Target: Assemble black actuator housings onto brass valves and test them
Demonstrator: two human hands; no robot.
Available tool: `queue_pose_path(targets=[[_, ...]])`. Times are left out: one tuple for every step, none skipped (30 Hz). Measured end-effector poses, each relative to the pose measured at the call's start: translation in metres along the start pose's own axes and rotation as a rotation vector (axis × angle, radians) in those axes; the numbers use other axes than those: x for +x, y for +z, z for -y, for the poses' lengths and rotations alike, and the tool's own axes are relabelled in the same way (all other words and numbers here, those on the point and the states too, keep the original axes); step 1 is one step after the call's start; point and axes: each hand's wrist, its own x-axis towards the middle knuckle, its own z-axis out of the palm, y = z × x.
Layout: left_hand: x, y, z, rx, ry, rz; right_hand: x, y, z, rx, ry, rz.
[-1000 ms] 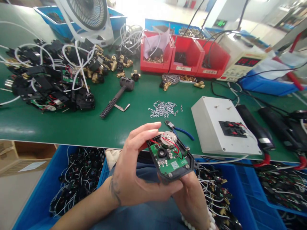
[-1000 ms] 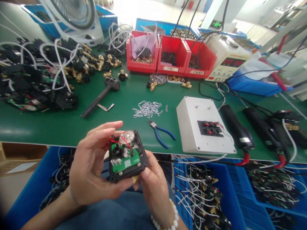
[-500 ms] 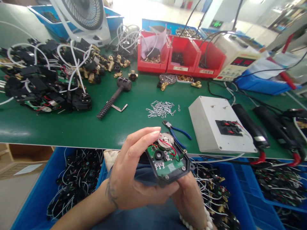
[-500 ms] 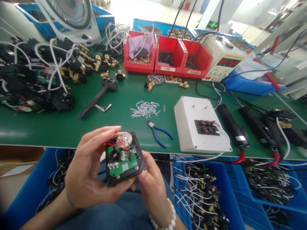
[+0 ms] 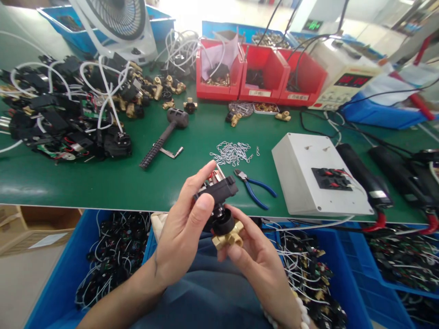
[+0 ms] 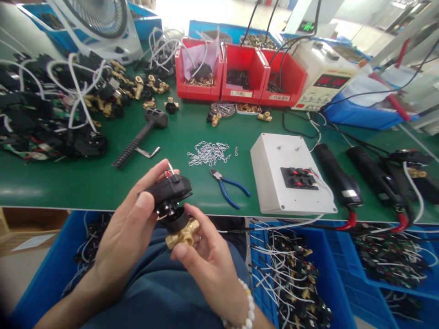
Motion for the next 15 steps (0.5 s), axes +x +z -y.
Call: queue_pose_path(targets=[[-0.001, 0.001, -0.001, -0.001, 0.003, 0.021, 0.0, -0.001, 0.0, -0.014, -0.003, 0.006], [-0.002, 0.001, -0.001, -0.004, 0.005, 0.035, -0.001, -0.002, 0.0, -0.026, -0.002, 0.017], [-0.002, 0.001, -0.002, 0.002, 0.015, 0.04, -0.001, -0.004, 0.0, -0.033, 0.002, 0.03], [-0.002, 0.001, -0.003, 0.027, 0.042, 0.039, -0.002, -0.006, 0.0, -0.028, 0.011, 0.041], [-0.001, 0.0, -0.003, 0.06, 0.074, 0.042, -0.002, -0.007, 0.0, -0.011, 0.023, 0.05], [-0.001, -0.001, -0.004, 0.092, 0.106, 0.051, -0.002, -0.008, -0.001, 0.013, 0.034, 0.053], [0.0, -0.001, -0.004, 0.118, 0.132, 0.062, -0.002, -0.008, -0.001, 0.035, 0.038, 0.049], [0.0, -0.001, -0.005, 0.137, 0.155, 0.073, -0.002, -0.007, -0.001, 0.04, 0.036, 0.037], [0.001, -0.001, -0.005, 0.151, 0.174, 0.078, -0.002, -0.005, -0.001, 0.024, 0.022, 0.015], [0.001, -0.001, -0.005, 0.166, 0.191, 0.077, -0.001, -0.002, -0.001, -0.012, -0.003, -0.01], [0.001, 0.0, -0.005, 0.181, 0.207, 0.07, -0.001, 0.0, -0.001, -0.061, -0.034, -0.037], [0.001, 0.001, -0.005, 0.195, 0.224, 0.064, -0.001, 0.003, -0.001, -0.11, -0.063, -0.063], [0.001, 0.002, -0.004, 0.207, 0.235, 0.063, -0.001, 0.005, 0.0, -0.151, -0.084, -0.085], [0.002, 0.002, -0.003, 0.214, 0.246, 0.067, -0.001, 0.005, 0.0, -0.179, -0.092, -0.096], [0.002, 0.003, -0.003, 0.215, 0.251, 0.078, 0.0, 0.005, 0.0, -0.191, -0.092, -0.102]])
